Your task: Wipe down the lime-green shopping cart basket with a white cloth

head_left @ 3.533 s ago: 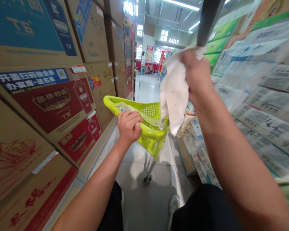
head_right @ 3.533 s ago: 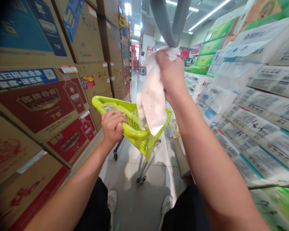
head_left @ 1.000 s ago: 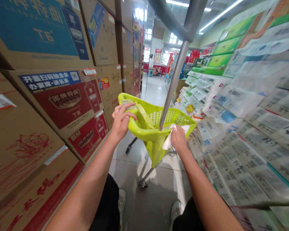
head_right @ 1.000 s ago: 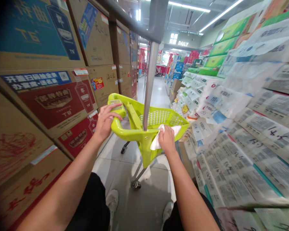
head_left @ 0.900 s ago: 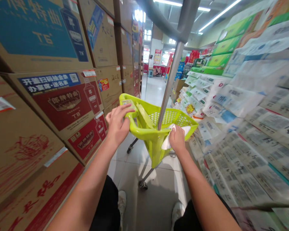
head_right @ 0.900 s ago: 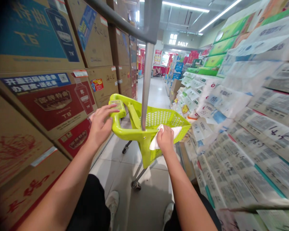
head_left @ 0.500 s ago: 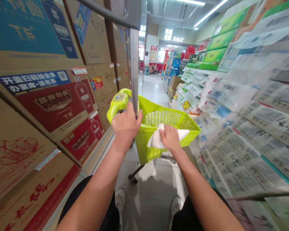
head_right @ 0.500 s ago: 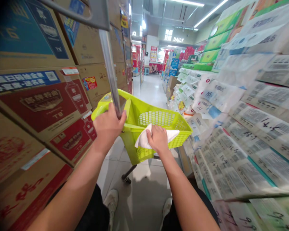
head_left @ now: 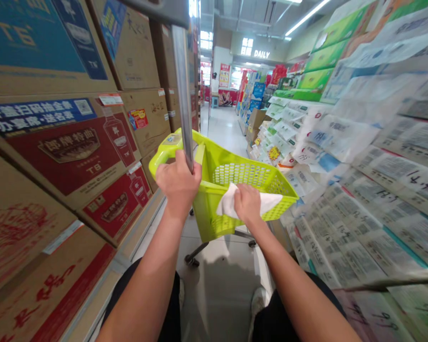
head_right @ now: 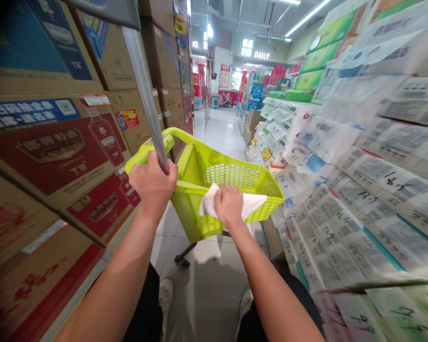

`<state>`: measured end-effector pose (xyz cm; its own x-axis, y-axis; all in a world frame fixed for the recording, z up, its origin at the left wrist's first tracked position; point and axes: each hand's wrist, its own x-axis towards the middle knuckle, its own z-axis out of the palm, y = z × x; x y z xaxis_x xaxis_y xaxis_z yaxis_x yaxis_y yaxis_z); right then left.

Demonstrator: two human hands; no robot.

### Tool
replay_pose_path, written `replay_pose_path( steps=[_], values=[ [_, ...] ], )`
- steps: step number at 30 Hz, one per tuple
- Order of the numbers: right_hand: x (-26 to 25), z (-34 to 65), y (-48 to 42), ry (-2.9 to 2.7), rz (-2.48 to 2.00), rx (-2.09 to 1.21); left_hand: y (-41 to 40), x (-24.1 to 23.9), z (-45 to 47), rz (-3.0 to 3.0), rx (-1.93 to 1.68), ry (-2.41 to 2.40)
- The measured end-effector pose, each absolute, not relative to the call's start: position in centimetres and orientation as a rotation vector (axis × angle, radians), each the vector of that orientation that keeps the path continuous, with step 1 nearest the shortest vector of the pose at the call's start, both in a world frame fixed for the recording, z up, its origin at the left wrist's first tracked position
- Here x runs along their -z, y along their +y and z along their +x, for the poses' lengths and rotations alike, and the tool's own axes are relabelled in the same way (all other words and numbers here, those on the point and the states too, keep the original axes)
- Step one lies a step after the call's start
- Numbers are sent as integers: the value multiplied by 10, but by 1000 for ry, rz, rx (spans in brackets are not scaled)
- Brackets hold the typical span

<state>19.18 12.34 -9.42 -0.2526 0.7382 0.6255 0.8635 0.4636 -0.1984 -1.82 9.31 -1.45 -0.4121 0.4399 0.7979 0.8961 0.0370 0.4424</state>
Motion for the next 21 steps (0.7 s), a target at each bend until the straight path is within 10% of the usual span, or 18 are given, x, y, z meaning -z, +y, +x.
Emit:
replay_pose_path(
  steps=[7, 21],
  values=[
    [80, 188, 117, -2233, -938, -116, 78, 8, -16, -1382, 1162, -1979],
    [115, 287, 153, -1978, -1698, 381, 57, 16, -18, -1433, 1137, -1877]
  ],
)
